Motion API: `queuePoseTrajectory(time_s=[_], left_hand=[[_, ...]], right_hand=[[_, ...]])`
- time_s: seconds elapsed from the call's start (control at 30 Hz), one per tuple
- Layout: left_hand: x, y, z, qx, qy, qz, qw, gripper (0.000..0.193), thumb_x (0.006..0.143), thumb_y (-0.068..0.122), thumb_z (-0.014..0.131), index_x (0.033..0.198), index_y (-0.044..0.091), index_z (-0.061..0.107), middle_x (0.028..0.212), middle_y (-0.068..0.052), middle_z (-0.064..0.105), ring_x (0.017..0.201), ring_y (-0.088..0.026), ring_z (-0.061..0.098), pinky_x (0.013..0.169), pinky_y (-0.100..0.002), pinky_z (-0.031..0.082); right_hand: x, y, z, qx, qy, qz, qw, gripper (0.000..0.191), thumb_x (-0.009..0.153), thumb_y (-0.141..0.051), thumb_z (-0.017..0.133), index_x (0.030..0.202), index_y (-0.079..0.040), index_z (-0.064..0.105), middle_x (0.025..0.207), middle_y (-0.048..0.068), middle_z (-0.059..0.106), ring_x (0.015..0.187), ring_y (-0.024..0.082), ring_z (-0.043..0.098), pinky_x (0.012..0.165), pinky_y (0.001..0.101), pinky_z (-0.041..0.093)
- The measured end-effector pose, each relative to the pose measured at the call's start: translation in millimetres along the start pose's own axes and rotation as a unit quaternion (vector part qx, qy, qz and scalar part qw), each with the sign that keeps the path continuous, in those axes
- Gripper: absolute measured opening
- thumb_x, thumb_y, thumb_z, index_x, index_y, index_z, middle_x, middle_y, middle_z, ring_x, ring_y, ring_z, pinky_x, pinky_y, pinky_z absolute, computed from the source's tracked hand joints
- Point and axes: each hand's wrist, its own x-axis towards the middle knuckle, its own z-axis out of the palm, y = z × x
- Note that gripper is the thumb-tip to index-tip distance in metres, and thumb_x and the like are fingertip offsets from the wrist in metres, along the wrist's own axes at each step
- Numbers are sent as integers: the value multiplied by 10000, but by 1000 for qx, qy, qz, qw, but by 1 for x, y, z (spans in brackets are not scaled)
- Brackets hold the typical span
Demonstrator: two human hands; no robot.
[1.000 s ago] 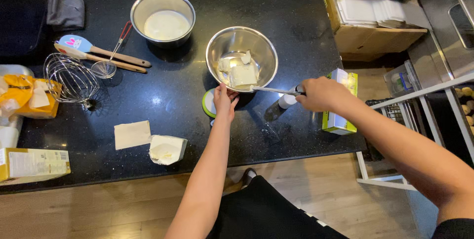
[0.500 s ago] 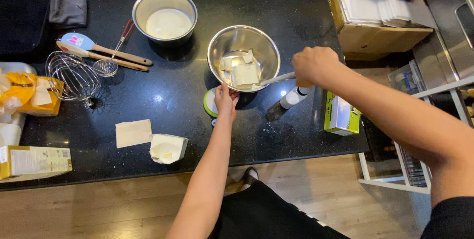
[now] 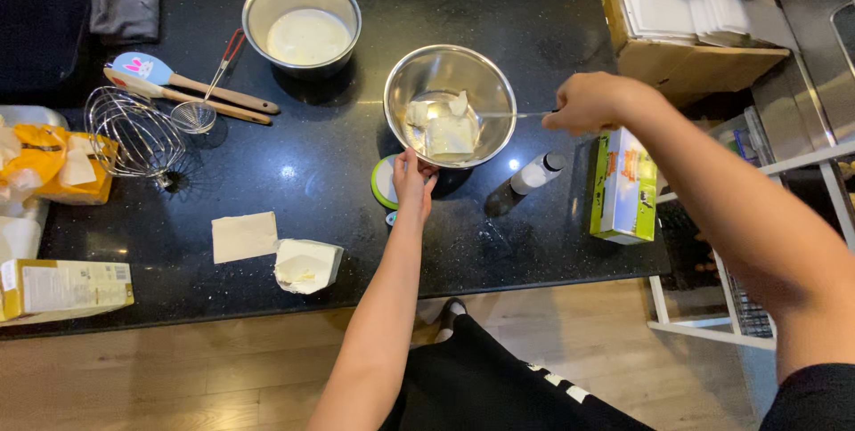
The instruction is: The person cuts a block of butter into smaller pieces and places them into a metal mixing bowl on a digital scale. They then wrap the remaining butter in plastic wrap and place it in a box. Finally, they attach a whisk to a stand mixer and prepare to add a liquid ingredient from a carton.
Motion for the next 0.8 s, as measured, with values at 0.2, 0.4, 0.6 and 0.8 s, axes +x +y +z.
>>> queuePoseTrajectory(time_s=[0.2,0.4,0.6,0.8], left_hand=[[2,-7,3,-56,-6,38,998,239,1075,362,551,1092,131,493,859,-36,611,763,-165,583,867,-488,554],[3,-12,7,-96,-2,53,994,193,1065,319,537,1116,141,484,961,-54,612,846,-184,602,902,-573,561],[3,1,10,-84,-24,41,995,222,1074,330,479,1166,128,492,1042,-82,613,925,-236,615,944,-653,528],[-12,16,9,-73,-93,71,990,270,1151,392,465,1197,126,459,1135,-115,484,1015,-278,501,982,-734,473]], right_hand=[[8,-27,67,-42,198,26,979,401,873,-364,741,1113,-57,645,997,220,720,934,407,725,771,507,592],[-2,-48,138,-124,282,-52,950,210,903,-123,649,1103,-80,603,1028,168,663,799,328,747,588,413,602],[-53,-20,124,-126,307,-38,943,168,919,-138,646,1063,-82,579,1032,157,640,798,347,733,581,447,590],[-118,8,90,3,347,-37,937,341,837,-261,763,1053,-61,590,976,167,663,801,404,691,633,517,547]])
